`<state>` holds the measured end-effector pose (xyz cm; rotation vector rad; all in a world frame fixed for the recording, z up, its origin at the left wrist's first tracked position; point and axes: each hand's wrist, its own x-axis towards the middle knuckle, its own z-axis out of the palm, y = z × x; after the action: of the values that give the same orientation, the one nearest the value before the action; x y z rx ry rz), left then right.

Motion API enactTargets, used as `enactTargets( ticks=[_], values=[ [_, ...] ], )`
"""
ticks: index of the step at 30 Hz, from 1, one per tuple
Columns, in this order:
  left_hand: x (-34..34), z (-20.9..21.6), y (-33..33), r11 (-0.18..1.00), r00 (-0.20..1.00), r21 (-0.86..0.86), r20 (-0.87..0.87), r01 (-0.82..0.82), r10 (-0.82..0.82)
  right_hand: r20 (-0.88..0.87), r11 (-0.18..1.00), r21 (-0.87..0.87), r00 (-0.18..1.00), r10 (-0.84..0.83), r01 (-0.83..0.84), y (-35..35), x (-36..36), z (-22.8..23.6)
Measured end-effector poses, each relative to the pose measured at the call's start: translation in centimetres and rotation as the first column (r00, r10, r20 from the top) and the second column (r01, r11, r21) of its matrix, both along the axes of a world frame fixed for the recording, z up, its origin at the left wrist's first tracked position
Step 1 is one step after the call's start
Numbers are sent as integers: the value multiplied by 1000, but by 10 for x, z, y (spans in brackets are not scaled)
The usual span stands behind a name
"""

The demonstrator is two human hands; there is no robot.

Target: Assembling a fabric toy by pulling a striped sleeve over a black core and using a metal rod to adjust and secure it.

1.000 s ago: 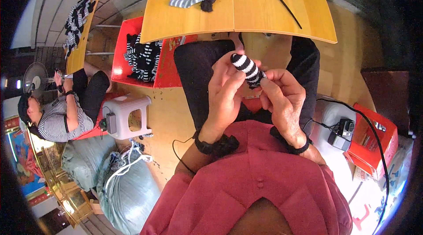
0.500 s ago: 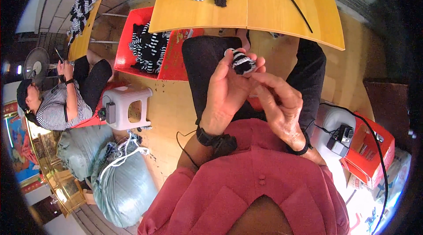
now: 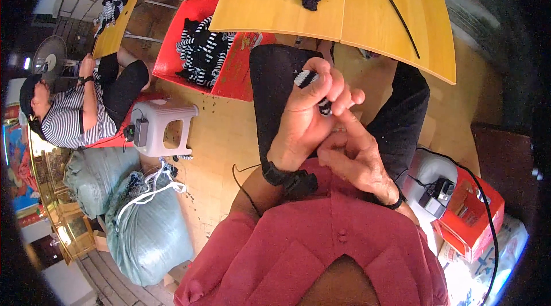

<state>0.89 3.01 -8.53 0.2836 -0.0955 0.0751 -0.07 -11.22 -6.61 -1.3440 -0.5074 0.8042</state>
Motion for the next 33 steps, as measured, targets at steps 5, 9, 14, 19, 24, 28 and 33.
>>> enactTargets(
  ticks=[5,9,14,19,24,28,33],
  values=[
    [-6,21,-18,996,998,83,60,17,-22,-514,960,273,834,202,-64,-5,-1,23],
    [-11,23,-27,990,986,90,113,111,-121,-555,848,529,741,379,-38,-6,-4,14],
    [-17,30,-31,974,994,210,57,83,-97,-653,740,672,480,586,12,-8,-3,-4],
    [-11,36,-10,885,995,455,58,-93,75,-580,774,632,692,431,48,-8,7,11],
    [-1,33,0,989,995,137,87,-57,46,-508,884,448,777,371,-130,-8,4,17],
    [4,42,-10,995,998,95,64,-27,21,-497,878,473,803,329,-67,-2,-2,28],
    [-2,42,-20,997,980,75,196,14,-29,-603,788,615,636,482,-15,-3,-2,30]
  ],
)
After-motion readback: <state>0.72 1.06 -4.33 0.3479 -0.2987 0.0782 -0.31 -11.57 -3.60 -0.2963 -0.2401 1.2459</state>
